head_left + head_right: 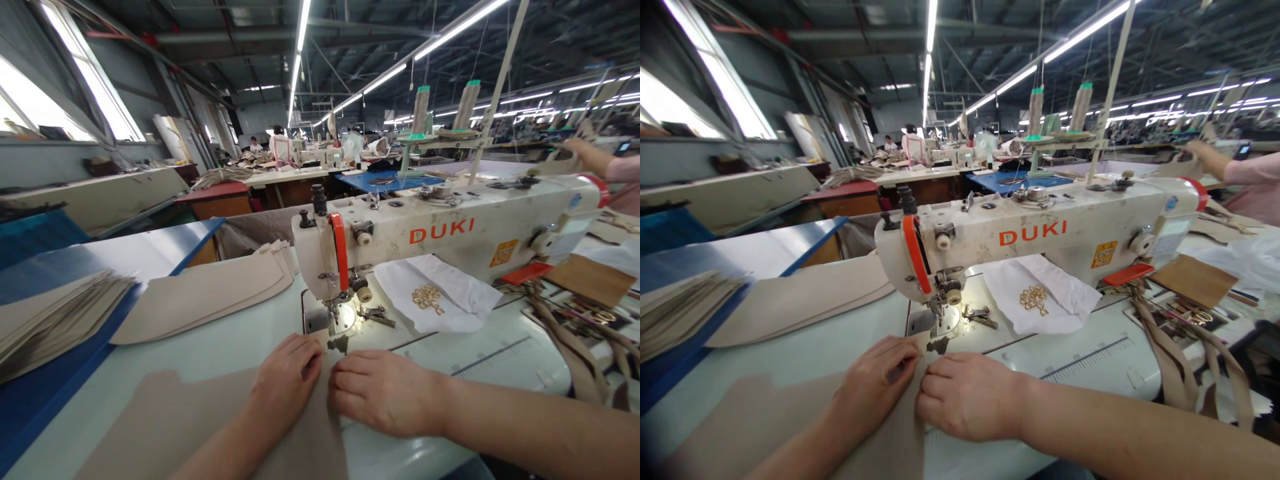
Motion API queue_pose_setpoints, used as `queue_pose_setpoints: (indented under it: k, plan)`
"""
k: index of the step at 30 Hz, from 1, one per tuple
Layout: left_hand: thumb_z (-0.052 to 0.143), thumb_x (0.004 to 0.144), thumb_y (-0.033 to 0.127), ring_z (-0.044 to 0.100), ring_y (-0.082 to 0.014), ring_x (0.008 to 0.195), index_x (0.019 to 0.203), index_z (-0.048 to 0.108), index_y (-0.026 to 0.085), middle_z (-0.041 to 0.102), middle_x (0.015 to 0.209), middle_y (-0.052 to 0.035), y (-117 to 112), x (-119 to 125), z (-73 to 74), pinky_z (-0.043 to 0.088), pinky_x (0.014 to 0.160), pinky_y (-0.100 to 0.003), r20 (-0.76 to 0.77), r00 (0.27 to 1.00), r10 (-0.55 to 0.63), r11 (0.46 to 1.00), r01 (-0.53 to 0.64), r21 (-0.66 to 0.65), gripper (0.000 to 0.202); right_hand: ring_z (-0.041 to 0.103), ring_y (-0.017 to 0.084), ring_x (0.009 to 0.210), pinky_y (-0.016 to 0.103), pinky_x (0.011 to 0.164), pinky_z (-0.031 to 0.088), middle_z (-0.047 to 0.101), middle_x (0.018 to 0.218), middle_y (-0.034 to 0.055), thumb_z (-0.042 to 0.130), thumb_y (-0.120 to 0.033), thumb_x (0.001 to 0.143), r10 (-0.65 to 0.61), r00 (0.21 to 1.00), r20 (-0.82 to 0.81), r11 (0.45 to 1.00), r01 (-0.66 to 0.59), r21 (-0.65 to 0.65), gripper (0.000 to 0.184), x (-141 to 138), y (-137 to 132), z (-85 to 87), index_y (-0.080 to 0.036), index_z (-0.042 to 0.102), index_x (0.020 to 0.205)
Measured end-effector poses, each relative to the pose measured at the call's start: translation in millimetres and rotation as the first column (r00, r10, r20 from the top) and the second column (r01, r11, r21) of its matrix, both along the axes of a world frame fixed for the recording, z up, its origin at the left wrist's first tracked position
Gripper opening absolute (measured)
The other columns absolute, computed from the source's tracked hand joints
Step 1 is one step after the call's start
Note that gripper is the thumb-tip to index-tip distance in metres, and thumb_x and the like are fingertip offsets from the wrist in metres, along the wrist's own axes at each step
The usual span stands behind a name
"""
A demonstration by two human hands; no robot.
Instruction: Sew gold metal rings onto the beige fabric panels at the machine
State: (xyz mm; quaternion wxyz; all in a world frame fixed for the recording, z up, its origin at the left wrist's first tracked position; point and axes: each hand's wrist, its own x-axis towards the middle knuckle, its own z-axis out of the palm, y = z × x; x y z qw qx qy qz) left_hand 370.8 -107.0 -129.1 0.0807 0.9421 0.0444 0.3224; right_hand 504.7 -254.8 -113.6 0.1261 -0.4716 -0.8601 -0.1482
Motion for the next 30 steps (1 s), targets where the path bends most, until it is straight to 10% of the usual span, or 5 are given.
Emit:
queue_pose_setpoints:
  k: [17,30]
  plan:
    - [0.047,0.082,0.011,0.062,-0.016,0.069,0.074,0.059,0.02,0.067,0.073,-0.0019,0,-2,1.3,0.052,0.066,-0.028,-0.001,1.0,0.006,0.999,-0.006,-0.042,0.017,0.056,0.015,0.074,0.029,0.074,0.045,0.062,0.076,0.0035,0.04,-0.017,0.093,0.244,0.968,0.066,0.96,-0.251,0.128,0.027,13,16,1.1,-0.015,0.061,0.076]
    - [0.046,0.083,0.013,0.062,-0.0156,0.068,0.074,0.058,0.021,0.067,0.072,-0.0014,0,-2,3.2,0.053,0.065,-0.027,-0.008,1.0,0.001,0.999,-0.002,-0.054,0.018,0.052,0.015,0.067,0.029,0.06,0.039,0.058,0.069,0.0002,0.049,-0.021,0.089,0.138,0.99,-0.011,0.985,-0.136,0.106,0.022,3,21,-3.5,-0.017,0.057,0.07]
